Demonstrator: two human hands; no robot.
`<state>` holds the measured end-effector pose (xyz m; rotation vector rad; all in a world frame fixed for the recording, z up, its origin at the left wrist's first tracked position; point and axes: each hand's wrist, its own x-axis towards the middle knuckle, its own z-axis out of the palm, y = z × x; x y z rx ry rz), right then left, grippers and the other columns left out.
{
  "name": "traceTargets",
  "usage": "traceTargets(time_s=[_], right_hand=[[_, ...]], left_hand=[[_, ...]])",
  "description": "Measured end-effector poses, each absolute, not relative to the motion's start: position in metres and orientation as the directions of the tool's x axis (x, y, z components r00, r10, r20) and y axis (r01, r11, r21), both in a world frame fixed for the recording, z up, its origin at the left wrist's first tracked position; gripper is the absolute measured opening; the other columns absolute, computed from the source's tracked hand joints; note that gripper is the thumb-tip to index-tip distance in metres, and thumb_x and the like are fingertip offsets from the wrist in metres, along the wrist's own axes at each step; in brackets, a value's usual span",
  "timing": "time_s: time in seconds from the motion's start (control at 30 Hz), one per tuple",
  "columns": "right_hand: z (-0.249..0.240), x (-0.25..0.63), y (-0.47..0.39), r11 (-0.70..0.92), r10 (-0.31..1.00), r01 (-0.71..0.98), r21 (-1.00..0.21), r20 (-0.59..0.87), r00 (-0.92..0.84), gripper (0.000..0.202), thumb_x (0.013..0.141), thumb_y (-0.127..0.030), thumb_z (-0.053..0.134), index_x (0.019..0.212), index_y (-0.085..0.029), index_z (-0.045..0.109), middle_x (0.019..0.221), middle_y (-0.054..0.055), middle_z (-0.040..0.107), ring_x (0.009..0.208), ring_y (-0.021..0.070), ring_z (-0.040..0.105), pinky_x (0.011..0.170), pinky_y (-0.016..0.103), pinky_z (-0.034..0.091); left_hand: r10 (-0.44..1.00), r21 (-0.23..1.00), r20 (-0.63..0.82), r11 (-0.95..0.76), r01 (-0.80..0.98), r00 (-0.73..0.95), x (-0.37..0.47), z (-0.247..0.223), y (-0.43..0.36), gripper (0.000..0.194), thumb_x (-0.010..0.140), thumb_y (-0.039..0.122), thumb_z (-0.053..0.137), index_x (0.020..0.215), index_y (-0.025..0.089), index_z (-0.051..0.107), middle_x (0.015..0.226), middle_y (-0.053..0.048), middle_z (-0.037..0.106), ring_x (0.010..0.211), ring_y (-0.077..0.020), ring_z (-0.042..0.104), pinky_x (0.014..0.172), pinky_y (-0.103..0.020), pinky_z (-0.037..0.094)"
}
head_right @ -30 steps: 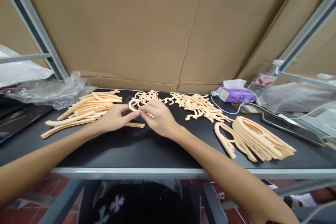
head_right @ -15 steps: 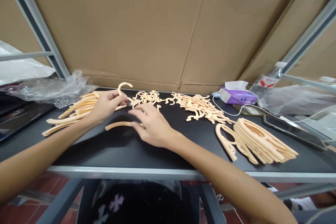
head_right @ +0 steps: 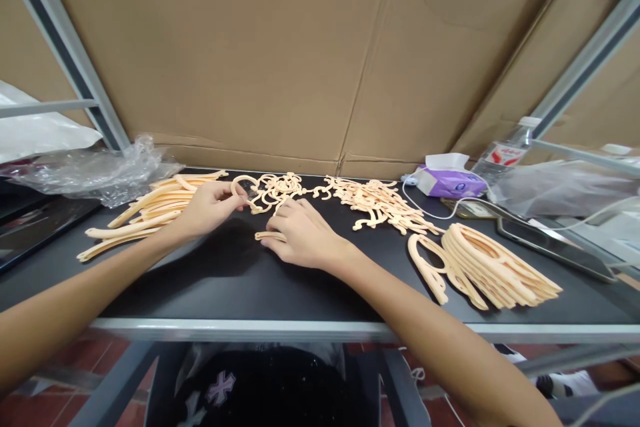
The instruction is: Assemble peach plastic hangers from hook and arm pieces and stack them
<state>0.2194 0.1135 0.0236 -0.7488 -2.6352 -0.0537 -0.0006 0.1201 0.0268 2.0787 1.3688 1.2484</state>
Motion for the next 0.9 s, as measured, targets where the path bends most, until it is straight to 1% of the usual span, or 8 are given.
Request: traceTargets(time_s=[0.07, 0.13, 0.3, 0.4, 0.47, 0.67, 0.8, 0.9], right_hand=[[0.0217, 0.219, 0.1147, 0.859, 0.499, 0.505, -0.08, 0.345, -0.795, 0.023, 0.096, -0.033, 0.057, 0.091, -0.017, 0.074, 0.088, 0.006, 0.069, 0.091, 0.0187, 0.056, 0.086, 0.034, 0.037], [0.0203, 0.218, 0.1155, 0.849, 0.518, 0.522, -0.086, 0.33, -0.789, 0.021, 0.097, -0.028, 0.057, 0.093, -0.016, 0.074, 0.088, 0.007, 0.069, 0.091, 0.0187, 0.055, 0.086, 0.034, 0.038], [0.019, 0.2178, 0.1194, 0.823, 0.561, 0.555, -0.119, 0.322, -0.763, 0.019, 0.095, -0.024, 0.058, 0.09, -0.015, 0.074, 0.085, 0.007, 0.069, 0.087, 0.0186, 0.055, 0.084, 0.031, 0.039], [0.0196, 0.2188, 0.1214, 0.817, 0.569, 0.564, -0.121, 0.324, -0.756, 0.019, 0.095, -0.02, 0.057, 0.09, -0.014, 0.074, 0.087, 0.007, 0.069, 0.086, 0.0181, 0.055, 0.084, 0.031, 0.039], [0.0209, 0.2194, 0.1213, 0.81, 0.579, 0.575, -0.12, 0.323, -0.748, 0.019, 0.095, -0.02, 0.056, 0.088, -0.014, 0.073, 0.085, 0.007, 0.068, 0.085, 0.018, 0.055, 0.083, 0.031, 0.039], [0.0219, 0.219, 0.1193, 0.793, 0.599, 0.599, -0.11, 0.313, -0.737, 0.02, 0.095, -0.022, 0.057, 0.088, -0.015, 0.073, 0.084, 0.007, 0.068, 0.085, 0.0184, 0.055, 0.081, 0.031, 0.038], [0.0196, 0.2194, 0.1216, 0.797, 0.594, 0.596, -0.101, 0.317, -0.74, 0.021, 0.096, -0.022, 0.055, 0.09, -0.014, 0.074, 0.085, 0.007, 0.069, 0.085, 0.0181, 0.055, 0.082, 0.031, 0.039], [0.0194, 0.2201, 0.1229, 0.797, 0.593, 0.596, -0.1, 0.32, -0.739, 0.022, 0.096, -0.022, 0.055, 0.09, -0.015, 0.074, 0.085, 0.007, 0.069, 0.085, 0.0181, 0.055, 0.081, 0.031, 0.039]], left_hand=[[0.857, 0.612, 0.484, -0.475, 0.632, 0.176, -0.0018, 0.0242, 0.1203, 0.026, 0.078, 0.033, 0.052, 0.067, 0.014, 0.065, 0.057, 0.002, 0.057, 0.055, -0.0112, 0.047, 0.055, -0.024, 0.032], [0.849, 0.557, 0.475, -0.494, 0.668, 0.232, -0.0025, 0.0214, 0.1202, 0.027, 0.079, 0.033, 0.051, 0.067, 0.014, 0.065, 0.056, 0.003, 0.055, 0.054, -0.0106, 0.045, 0.054, -0.024, 0.031], [0.82, 0.451, 0.443, -0.553, 0.7, 0.363, -0.0039, 0.0176, 0.1198, 0.023, 0.077, 0.029, 0.05, 0.065, 0.015, 0.063, 0.058, 0.003, 0.057, 0.057, -0.0111, 0.048, 0.058, -0.024, 0.034], [0.8, 0.397, 0.427, -0.586, 0.707, 0.423, -0.0047, 0.0174, 0.1202, 0.021, 0.077, 0.027, 0.05, 0.068, 0.016, 0.065, 0.063, 0.002, 0.062, 0.061, -0.0127, 0.053, 0.061, -0.024, 0.037], [0.799, 0.4, 0.402, -0.593, 0.699, 0.448, -0.0051, 0.0172, 0.1206, 0.019, 0.075, 0.026, 0.051, 0.071, 0.016, 0.066, 0.067, 0.001, 0.065, 0.063, -0.0134, 0.055, 0.062, -0.024, 0.038], [0.802, 0.432, 0.358, -0.596, 0.677, 0.478, -0.005, 0.0171, 0.1203, 0.018, 0.074, 0.024, 0.052, 0.073, 0.016, 0.068, 0.067, 0.0, 0.067, 0.062, -0.0135, 0.058, 0.062, -0.023, 0.042], [0.825, 0.468, 0.341, -0.565, 0.679, 0.451, -0.0045, 0.0195, 0.119, 0.028, 0.077, 0.026, 0.052, 0.09, 0.016, 0.075, 0.076, -0.001, 0.073, 0.069, -0.0162, 0.064, 0.066, -0.024, 0.045], [0.829, 0.489, 0.312, -0.559, 0.669, 0.465, -0.0033, 0.021, 0.1184, 0.028, 0.078, 0.026, 0.053, 0.089, 0.018, 0.077, 0.085, -0.002, 0.076, 0.078, -0.0179, 0.067, 0.072, -0.025, 0.047]])
